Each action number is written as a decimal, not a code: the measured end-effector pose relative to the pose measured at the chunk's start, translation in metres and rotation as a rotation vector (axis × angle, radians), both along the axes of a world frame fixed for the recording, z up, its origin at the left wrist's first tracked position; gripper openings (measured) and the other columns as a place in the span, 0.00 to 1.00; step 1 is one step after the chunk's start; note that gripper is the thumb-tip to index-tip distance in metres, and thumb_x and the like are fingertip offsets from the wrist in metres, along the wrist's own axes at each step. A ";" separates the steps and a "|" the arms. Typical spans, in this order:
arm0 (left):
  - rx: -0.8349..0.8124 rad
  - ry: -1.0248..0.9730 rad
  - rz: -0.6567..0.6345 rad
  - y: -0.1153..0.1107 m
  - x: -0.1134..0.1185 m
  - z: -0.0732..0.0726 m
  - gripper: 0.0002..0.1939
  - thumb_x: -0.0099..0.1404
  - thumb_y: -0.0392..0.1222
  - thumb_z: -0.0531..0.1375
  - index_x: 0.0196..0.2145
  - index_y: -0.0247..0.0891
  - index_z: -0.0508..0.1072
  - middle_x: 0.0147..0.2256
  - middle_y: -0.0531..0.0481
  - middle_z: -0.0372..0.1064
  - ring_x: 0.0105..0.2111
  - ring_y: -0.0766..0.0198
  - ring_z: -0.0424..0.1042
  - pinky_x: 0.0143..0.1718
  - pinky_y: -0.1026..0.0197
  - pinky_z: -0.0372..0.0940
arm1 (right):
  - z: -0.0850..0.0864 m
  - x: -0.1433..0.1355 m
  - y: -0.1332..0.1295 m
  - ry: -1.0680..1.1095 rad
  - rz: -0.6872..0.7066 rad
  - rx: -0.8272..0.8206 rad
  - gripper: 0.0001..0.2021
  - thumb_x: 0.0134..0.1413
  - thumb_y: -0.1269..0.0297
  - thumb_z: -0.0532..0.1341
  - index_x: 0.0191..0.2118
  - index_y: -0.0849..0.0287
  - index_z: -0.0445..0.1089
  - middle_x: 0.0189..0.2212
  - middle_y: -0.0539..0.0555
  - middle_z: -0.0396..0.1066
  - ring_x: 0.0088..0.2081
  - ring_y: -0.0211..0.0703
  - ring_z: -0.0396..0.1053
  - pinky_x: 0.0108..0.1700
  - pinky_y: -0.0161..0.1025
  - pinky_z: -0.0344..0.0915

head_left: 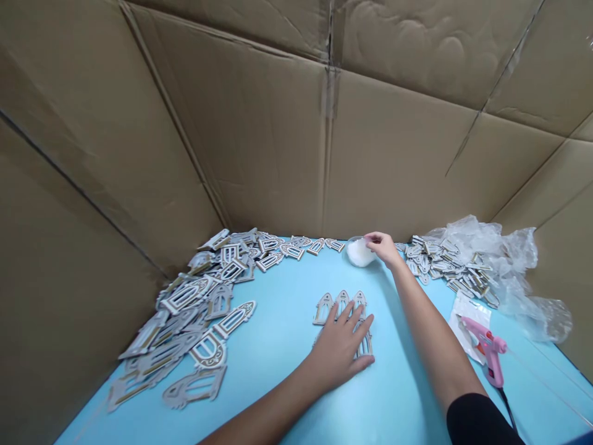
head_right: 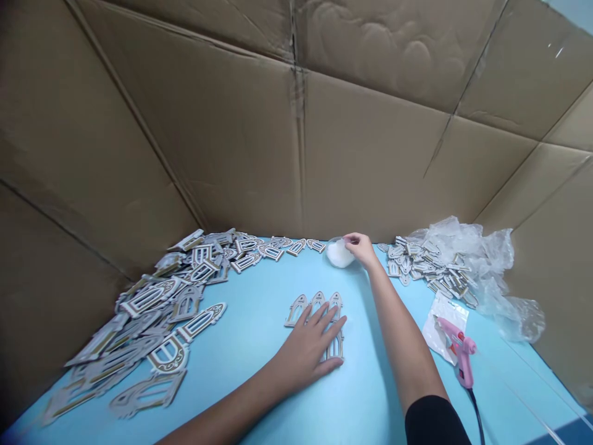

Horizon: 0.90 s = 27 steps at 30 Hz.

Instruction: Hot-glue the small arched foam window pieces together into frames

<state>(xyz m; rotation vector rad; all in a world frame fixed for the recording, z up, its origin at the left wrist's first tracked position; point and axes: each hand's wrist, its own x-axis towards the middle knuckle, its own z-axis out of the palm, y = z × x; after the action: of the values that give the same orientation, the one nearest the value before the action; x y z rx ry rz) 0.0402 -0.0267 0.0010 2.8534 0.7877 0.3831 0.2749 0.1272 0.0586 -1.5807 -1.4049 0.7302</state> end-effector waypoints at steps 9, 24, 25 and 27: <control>-0.567 -0.667 0.211 0.051 -0.033 0.046 0.28 0.71 0.62 0.58 0.60 0.43 0.72 0.62 0.40 0.69 0.66 0.43 0.63 0.69 0.37 0.55 | 0.013 -0.015 0.003 0.126 -0.092 0.179 0.15 0.67 0.56 0.64 0.51 0.61 0.71 0.48 0.56 0.74 0.47 0.46 0.74 0.49 0.49 0.74; -1.359 -0.967 0.207 0.059 -0.037 0.042 0.34 0.58 0.61 0.72 0.53 0.33 0.77 0.46 0.39 0.80 0.42 0.56 0.81 0.42 0.59 0.76 | 0.027 -0.080 -0.119 -0.048 0.418 0.141 0.18 0.51 0.70 0.63 0.50 0.54 0.70 0.39 0.52 0.80 0.38 0.42 0.75 0.40 0.39 0.68; -1.333 -0.986 0.230 0.060 -0.038 0.040 0.33 0.58 0.61 0.72 0.52 0.33 0.78 0.43 0.40 0.81 0.40 0.57 0.81 0.41 0.59 0.76 | 0.024 -0.080 -0.118 -0.067 0.418 0.138 0.18 0.53 0.68 0.64 0.50 0.54 0.70 0.39 0.53 0.79 0.37 0.42 0.75 0.39 0.39 0.69; -1.277 -1.031 0.275 0.062 -0.040 0.036 0.32 0.58 0.60 0.72 0.49 0.32 0.78 0.37 0.43 0.81 0.36 0.60 0.81 0.41 0.59 0.76 | 0.017 -0.080 -0.115 -0.033 0.398 0.108 0.17 0.53 0.63 0.66 0.49 0.55 0.71 0.38 0.54 0.79 0.34 0.41 0.74 0.38 0.40 0.70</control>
<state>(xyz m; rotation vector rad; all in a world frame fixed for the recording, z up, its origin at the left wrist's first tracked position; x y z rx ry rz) -0.0003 0.0355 0.0373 1.1291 0.7363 0.8536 0.1945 0.0119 0.0751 -1.2468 -1.7787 0.8450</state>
